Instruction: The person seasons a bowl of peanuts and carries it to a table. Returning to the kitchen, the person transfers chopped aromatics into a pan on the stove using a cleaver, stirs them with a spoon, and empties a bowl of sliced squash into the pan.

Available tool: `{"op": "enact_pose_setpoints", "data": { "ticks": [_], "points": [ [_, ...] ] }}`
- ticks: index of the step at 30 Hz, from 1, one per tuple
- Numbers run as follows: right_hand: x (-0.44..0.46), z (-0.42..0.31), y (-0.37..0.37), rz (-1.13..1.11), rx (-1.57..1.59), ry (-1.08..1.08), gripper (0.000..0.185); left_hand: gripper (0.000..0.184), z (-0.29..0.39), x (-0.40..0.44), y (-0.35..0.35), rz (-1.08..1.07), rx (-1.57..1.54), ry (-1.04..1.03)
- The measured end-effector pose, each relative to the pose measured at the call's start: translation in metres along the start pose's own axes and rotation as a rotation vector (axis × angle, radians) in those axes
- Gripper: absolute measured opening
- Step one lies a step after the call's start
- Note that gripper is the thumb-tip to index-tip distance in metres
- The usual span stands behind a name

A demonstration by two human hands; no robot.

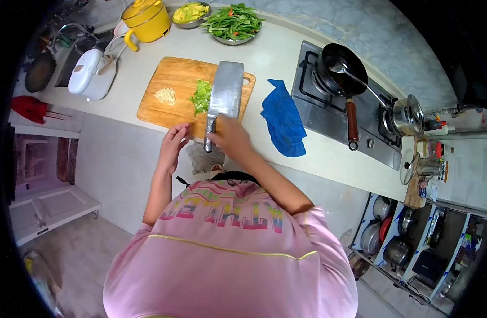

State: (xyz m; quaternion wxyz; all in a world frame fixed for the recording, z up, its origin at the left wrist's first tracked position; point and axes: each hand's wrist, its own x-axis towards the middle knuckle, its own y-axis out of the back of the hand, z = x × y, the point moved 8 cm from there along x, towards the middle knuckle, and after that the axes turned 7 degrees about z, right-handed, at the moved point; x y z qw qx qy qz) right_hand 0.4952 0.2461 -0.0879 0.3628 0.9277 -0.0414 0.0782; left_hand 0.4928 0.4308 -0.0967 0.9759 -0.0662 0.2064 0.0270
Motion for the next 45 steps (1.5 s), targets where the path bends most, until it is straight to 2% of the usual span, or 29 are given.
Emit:
{"op": "enact_pose_setpoints", "data": {
  "ticks": [1,4,7,9,11,12,14,15,19,22,26,29,30,33,36,45],
  "points": [
    [0.006,-0.016,-0.021,0.009,-0.179,0.148,0.069,0.027,0.003,0.004,0.004,-0.002,0.004,-0.011],
    [0.018,-0.028,-0.045,-0.227,-0.295,-0.136,0.076,0.027,0.013,0.017,0.016,-0.006,0.023,-0.049],
    [0.014,-0.013,-0.041,-0.11,-0.216,-0.261,0.079,0.027,0.018,0.028,0.022,-0.041,0.048,-0.102],
    [0.008,-0.007,-0.024,-0.002,-0.171,-0.264,0.079,0.028,0.013,0.04,0.021,-0.077,0.059,-0.157],
    [0.004,-0.012,-0.001,0.029,-0.175,-0.329,0.079,0.031,0.004,0.06,0.02,-0.061,0.23,-0.289],
    [0.0,-0.012,0.006,0.006,-0.011,-0.41,0.077,0.033,0.003,0.069,0.018,-0.053,0.318,-0.359],
    [-0.016,-0.005,0.012,0.067,0.17,-0.352,0.07,0.039,0.023,0.071,0.006,-0.006,0.535,-0.687],
    [-0.027,-0.007,0.014,0.093,0.385,-0.383,0.064,0.043,0.032,0.068,-0.002,0.019,0.638,-0.853],
    [-0.068,-0.007,0.024,0.111,1.131,-0.569,0.049,0.048,0.036,0.075,-0.027,-0.007,0.81,-0.88],
    [-0.097,0.01,0.014,0.099,1.356,-0.649,0.036,0.049,0.038,0.077,-0.041,-0.019,0.887,-0.881],
    [-0.136,0.034,-0.004,0.088,1.548,-0.719,0.029,0.049,0.022,0.084,-0.045,-0.079,0.918,-0.93],
    [-0.15,0.044,-0.007,0.02,1.342,-0.814,0.025,0.051,0.02,0.082,-0.044,-0.108,0.893,-0.921],
    [-0.151,0.041,-0.005,0.033,1.181,-0.91,0.018,0.051,0.021,0.081,-0.044,-0.112,0.879,-0.914],
    [-0.155,0.049,-0.013,-0.003,1.012,-0.898,0.014,0.054,0.026,0.075,-0.045,-0.068,0.842,-0.948],
    [-0.151,0.047,-0.014,0.021,0.927,-0.883,0.013,0.056,0.029,0.069,-0.046,0.014,0.857,-1.02],
    [-0.14,0.048,-0.012,-0.005,0.941,-0.843,0.014,0.054,0.022,0.074,-0.054,-0.049,0.854,-0.919]
  ]
}}
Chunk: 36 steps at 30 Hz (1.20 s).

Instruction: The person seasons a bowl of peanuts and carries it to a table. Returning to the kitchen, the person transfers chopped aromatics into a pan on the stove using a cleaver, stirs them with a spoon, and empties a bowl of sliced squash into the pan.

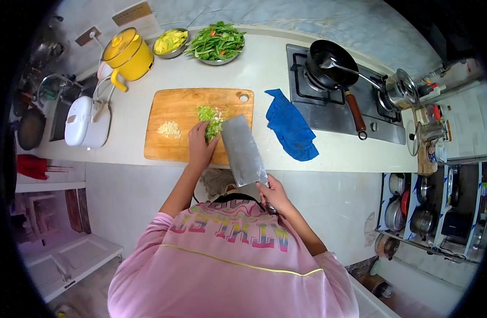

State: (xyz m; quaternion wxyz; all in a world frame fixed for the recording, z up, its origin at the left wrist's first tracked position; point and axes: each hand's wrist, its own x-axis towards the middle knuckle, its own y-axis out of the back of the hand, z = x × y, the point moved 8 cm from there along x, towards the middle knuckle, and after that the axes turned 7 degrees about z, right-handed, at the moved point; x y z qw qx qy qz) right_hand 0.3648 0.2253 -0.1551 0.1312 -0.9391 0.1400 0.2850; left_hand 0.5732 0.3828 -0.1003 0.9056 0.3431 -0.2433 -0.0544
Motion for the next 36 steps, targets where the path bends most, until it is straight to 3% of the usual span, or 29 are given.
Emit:
{"op": "enact_pose_setpoints", "data": {
  "ticks": [10,16,19,21,24,27,30,32,34,36],
  "points": [
    [0.016,-0.038,-0.018,-0.049,-0.027,0.129,0.019,0.049,0.016,0.011,0.006,0.055,0.027,0.041],
    [0.059,-0.05,-0.034,-0.038,-0.266,0.242,0.025,0.047,0.016,0.011,-0.005,0.057,0.092,0.039],
    [0.068,-0.06,-0.032,-0.003,-0.482,0.452,0.026,0.049,0.017,0.011,-0.008,0.063,0.124,0.064],
    [0.056,-0.074,-0.022,0.047,-0.452,0.417,0.025,0.051,0.018,0.01,-0.008,0.068,0.126,0.081],
    [0.057,-0.062,-0.006,0.169,-0.445,0.8,0.022,0.055,0.013,0.004,-0.006,0.069,0.186,0.114],
    [0.041,-0.056,0.014,-0.018,-0.312,0.187,0.022,0.057,0.005,-0.005,0.001,0.109,0.187,0.137],
    [0.032,-0.064,0.025,-0.087,-0.371,0.128,0.025,0.055,0.002,-0.008,-0.001,0.131,0.188,0.157],
    [0.046,-0.056,0.032,0.048,-0.708,0.864,0.026,0.053,0.016,-0.002,-0.002,0.145,0.194,0.139],
    [0.048,-0.053,0.03,0.063,-0.768,0.918,0.026,0.049,0.042,0.012,-0.003,0.133,0.176,0.106],
    [0.038,-0.076,0.022,-0.048,-0.48,0.327,0.026,0.047,0.057,0.022,-0.012,0.124,0.175,0.046]
  ]
}}
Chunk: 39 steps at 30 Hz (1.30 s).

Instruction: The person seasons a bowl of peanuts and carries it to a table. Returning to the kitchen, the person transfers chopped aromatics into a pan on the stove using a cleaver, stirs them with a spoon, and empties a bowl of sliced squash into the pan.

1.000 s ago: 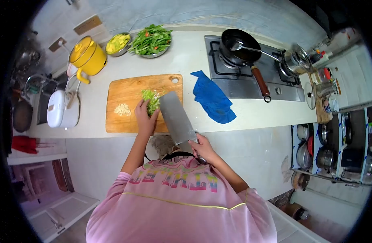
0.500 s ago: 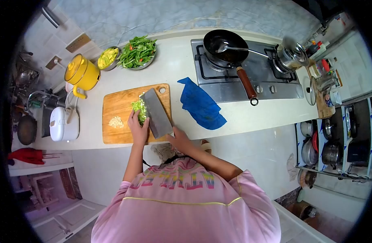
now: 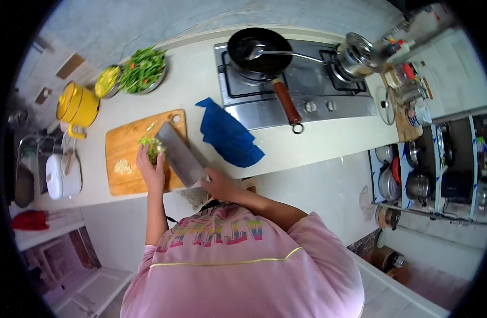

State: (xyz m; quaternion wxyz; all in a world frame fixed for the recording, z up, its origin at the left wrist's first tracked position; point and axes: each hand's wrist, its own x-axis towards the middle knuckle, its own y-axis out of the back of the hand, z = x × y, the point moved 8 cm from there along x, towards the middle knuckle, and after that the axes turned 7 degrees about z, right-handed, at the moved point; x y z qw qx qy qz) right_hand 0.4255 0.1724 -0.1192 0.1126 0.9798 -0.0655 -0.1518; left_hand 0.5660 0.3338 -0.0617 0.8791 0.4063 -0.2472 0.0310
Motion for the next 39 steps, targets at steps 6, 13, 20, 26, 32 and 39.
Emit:
{"op": "enact_pose_setpoints", "data": {
  "ticks": [6,13,20,26,32,39],
  "points": [
    [0.009,-0.019,-0.004,-0.102,0.196,0.094,0.021,0.023,0.009,0.02,-0.022,0.067,-0.016,-0.107],
    [0.031,0.007,-0.001,-0.018,0.124,0.298,0.017,0.012,-0.043,0.022,-0.011,0.213,0.208,-0.082],
    [0.034,0.004,0.009,-0.083,0.328,-0.05,0.019,0.014,-0.063,0.009,0.008,0.244,0.01,0.194],
    [0.011,0.042,0.026,-0.159,0.153,-0.029,0.024,0.025,-0.064,-0.022,0.009,0.139,-0.082,0.241],
    [-0.01,0.046,0.015,-0.25,0.27,-0.319,0.023,0.032,-0.051,-0.025,0.003,0.11,-0.019,0.149],
    [-0.009,0.048,-0.016,-0.284,0.248,-0.246,0.024,0.034,-0.052,-0.029,0.004,0.118,-0.026,0.129]
  ]
}}
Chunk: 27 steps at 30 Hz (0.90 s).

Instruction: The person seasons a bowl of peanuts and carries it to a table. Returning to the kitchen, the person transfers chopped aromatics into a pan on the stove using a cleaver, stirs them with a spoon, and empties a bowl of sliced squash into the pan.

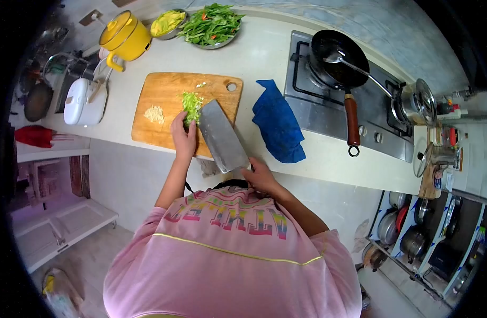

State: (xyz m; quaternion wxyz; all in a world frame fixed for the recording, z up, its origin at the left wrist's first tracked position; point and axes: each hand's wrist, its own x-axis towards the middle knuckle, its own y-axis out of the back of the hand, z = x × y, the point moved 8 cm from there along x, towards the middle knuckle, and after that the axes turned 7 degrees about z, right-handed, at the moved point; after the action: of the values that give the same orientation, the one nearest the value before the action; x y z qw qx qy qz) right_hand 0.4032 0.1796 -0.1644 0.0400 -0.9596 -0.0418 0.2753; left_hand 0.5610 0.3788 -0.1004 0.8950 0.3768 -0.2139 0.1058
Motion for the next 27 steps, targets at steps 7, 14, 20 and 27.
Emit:
{"op": "enact_pose_setpoints", "data": {
  "ticks": [7,14,20,27],
  "points": [
    [0.031,-0.033,-0.03,0.349,-0.578,0.569,0.039,0.048,0.009,0.001,-0.005,-0.027,0.018,-0.071],
    [0.023,-0.079,-0.033,0.158,-0.943,0.473,0.044,0.066,0.022,-0.004,-0.026,-0.154,0.25,-0.113],
    [-0.154,-0.215,0.191,0.424,0.15,0.918,0.021,0.064,0.02,-0.004,-0.026,-0.135,0.284,-0.1],
    [-0.06,-0.183,0.429,1.003,0.041,0.426,0.056,0.053,0.028,-0.006,-0.017,-0.064,0.28,-0.054]
  ]
}}
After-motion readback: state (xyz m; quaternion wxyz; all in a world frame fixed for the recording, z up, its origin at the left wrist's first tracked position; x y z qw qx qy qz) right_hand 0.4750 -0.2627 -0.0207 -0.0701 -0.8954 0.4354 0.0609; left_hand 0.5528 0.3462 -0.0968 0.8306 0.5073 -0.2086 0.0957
